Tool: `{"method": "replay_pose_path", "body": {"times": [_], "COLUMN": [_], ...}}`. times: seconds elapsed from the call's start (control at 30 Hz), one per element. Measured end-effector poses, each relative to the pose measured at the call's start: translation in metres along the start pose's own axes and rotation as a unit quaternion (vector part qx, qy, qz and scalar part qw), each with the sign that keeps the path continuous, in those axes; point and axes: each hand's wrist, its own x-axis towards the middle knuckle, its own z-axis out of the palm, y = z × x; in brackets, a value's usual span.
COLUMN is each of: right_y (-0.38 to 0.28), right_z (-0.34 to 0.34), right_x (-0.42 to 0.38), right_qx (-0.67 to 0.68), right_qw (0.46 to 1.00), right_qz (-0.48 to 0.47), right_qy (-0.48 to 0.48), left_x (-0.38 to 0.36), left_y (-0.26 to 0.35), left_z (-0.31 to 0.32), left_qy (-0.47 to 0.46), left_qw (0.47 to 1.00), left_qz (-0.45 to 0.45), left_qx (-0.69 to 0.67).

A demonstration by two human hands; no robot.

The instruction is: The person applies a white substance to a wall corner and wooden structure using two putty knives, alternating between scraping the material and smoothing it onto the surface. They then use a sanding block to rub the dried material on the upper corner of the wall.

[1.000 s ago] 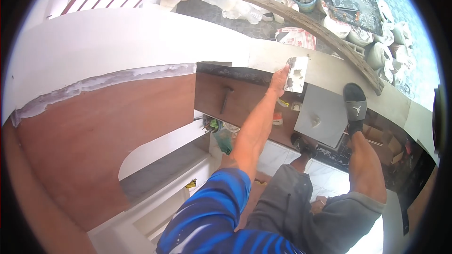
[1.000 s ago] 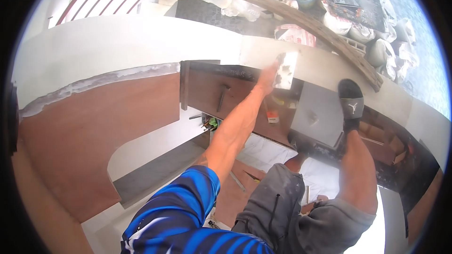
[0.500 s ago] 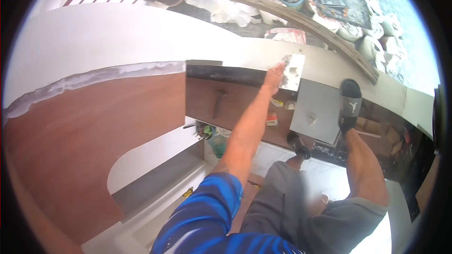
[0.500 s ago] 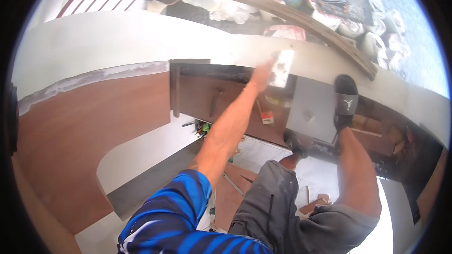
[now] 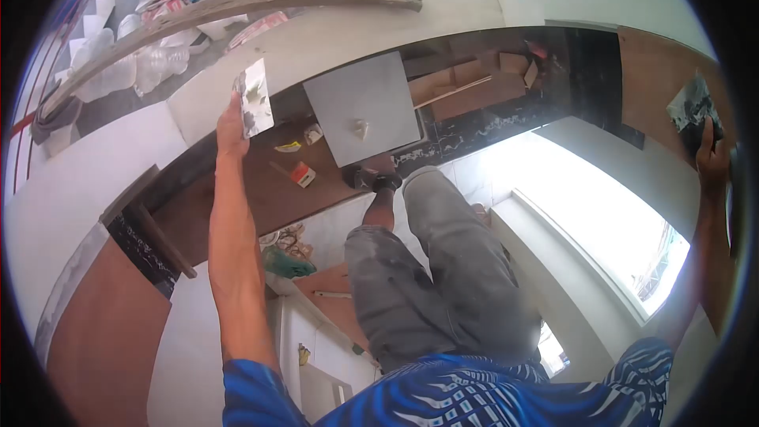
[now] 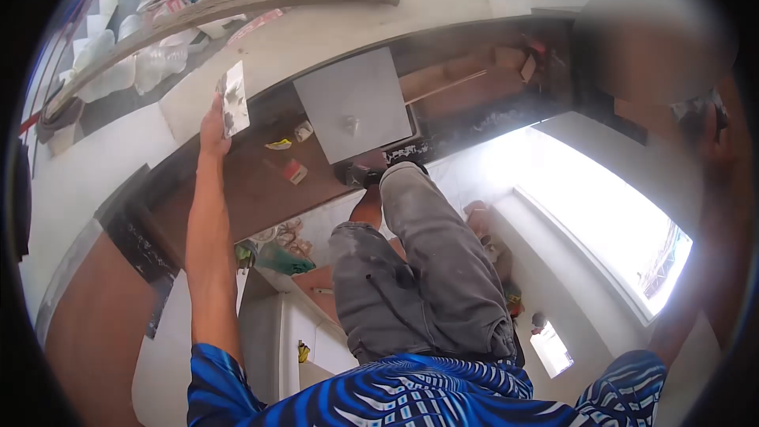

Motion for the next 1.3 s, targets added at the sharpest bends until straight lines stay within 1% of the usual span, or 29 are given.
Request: {"method": "replay_pose_path", "body": {"times": [0.07,0.1,0.17,0.2,0.23,0.27,0.3,0.37,0.4,0.43,0.47,0.5,0.53,0.77,0.87,0.97,1.03,1.1,1.17,1.2,1.23,1.3], "right_y": [-0.012,-0.006,-0.003,-0.017,-0.025,-0.033,-0.036,-0.043,-0.046,-0.040,-0.038,-0.036,-0.034,-0.040,-0.041,-0.042,-0.044,-0.046,-0.052,-0.058,-0.069,-0.099], "right_z": [-0.004,-0.004,-0.006,-0.025,-0.036,-0.048,-0.054,-0.058,-0.060,-0.061,-0.056,-0.051,-0.046,-0.033,-0.024,-0.011,-0.005,0.003,0.007,0.009,0.014,0.003], "right_x": [0.007,-0.003,-0.008,0.018,0.032,0.046,0.050,0.051,0.051,0.049,0.047,0.045,0.044,0.039,0.035,0.031,0.027,0.023,0.021,0.020,0.028,0.043], "right_qx": [-0.017,-0.085,-0.048,0.055,0.084,0.111,0.066,0.022,0.000,-0.006,0.010,0.024,0.024,0.044,0.060,0.089,0.117,0.159,0.215,0.258,0.313,0.394], "right_qw": [1.000,0.995,0.993,0.988,0.982,0.974,0.975,0.979,0.981,0.988,0.992,0.995,0.995,0.992,0.990,0.985,0.978,0.966,0.944,0.924,0.895,0.836], "right_qz": [0.012,0.000,0.046,0.107,0.138,0.169,0.169,0.152,0.143,0.104,0.093,0.080,0.080,0.112,0.126,0.148,0.169,0.199,0.234,0.261,0.288,0.337], "right_qy": [0.018,-0.046,-0.099,-0.092,-0.099,-0.104,-0.127,-0.132,-0.134,-0.114,-0.087,-0.060,-0.056,-0.034,-0.015,0.009,0.029,0.051,0.081,0.104,0.137,0.182], "left_x": [0.002,0.006,0.014,0.022,0.035,0.030,0.019,-0.001,0.006,0.015,0.017,0.017,0.017,0.002,0.023,0.009,-0.017,-0.052,-0.090,-0.106,-0.136,-0.166], "left_y": [-0.003,-0.006,-0.008,-0.012,-0.020,-0.020,-0.013,-0.001,-0.007,-0.011,-0.010,-0.011,-0.011,-0.004,-0.017,-0.035,-0.044,-0.062,-0.079,-0.085,-0.096,-0.099], "left_z": [0.001,-0.002,-0.016,-0.024,-0.038,-0.031,-0.021,0.002,-0.008,-0.020,-0.020,-0.020,-0.022,-0.005,-0.026,-0.024,-0.012,-0.002,0.015,0.026,0.039,0.070], "left_qy": [-0.020,-0.030,-0.040,-0.047,-0.057,-0.051,-0.046,-0.016,-0.028,-0.040,-0.051,-0.043,-0.035,-0.023,-0.021,0.014,0.011,-0.001,0.011,0.018,0.043,0.065], "left_qw": [1.000,0.999,0.999,0.999,0.998,0.998,0.999,1.000,0.999,0.999,0.998,0.999,0.999,0.999,0.997,0.999,0.998,0.996,0.996,0.995,0.994,0.992], "left_qz": [0.011,0.015,0.001,-0.007,-0.012,-0.012,-0.013,-0.010,-0.010,-0.008,-0.006,-0.008,-0.008,0.011,0.032,0.044,0.062,0.076,0.080,0.085,0.091,0.100], "left_qx": [-0.016,-0.023,0.008,0.025,0.023,0.017,0.012,0.011,0.016,0.020,0.022,0.030,0.038,0.039,0.061,0.001,-0.029,-0.050,-0.042,-0.038,-0.041,-0.038]}}
